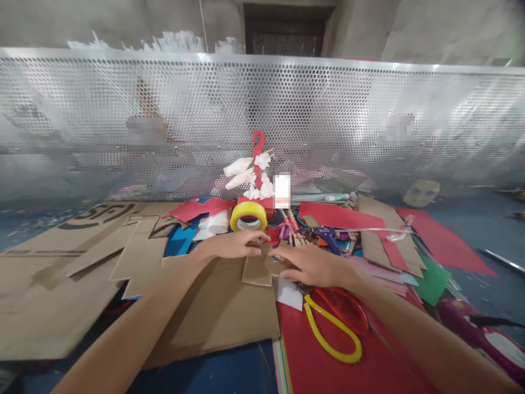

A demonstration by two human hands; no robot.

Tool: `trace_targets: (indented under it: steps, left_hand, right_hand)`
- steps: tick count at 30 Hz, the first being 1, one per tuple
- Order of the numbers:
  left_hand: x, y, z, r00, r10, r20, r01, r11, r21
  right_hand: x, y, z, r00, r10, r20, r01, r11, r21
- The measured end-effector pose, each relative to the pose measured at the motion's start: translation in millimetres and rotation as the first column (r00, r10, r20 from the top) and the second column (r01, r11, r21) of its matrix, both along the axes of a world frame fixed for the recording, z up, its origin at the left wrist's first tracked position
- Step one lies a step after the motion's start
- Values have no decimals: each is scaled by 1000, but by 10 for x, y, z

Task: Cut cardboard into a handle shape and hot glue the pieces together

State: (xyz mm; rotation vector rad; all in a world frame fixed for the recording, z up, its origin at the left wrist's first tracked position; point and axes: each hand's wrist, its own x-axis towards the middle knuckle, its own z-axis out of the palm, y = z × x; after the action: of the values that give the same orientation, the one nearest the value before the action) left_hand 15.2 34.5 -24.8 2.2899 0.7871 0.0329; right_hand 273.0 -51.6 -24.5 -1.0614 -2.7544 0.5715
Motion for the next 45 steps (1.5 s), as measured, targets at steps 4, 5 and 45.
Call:
trace_targets:
  steps: [4,5,45]
  left_hand:
    - [-53,-64,121,999,-49,-4,48,995,-89]
    - [-59,-75,151,998,-66,-11,65,993,-98]
    - [-143,-45,260,992,-114,-58,110,992,-69]
  right_hand:
    - [90,25,24,993,105,-54,-108,993,-51]
    - [102,24,37,991,122,-50,-124,991,-47]
    - [-119,-89,-200,987,150,60,-159,961,226]
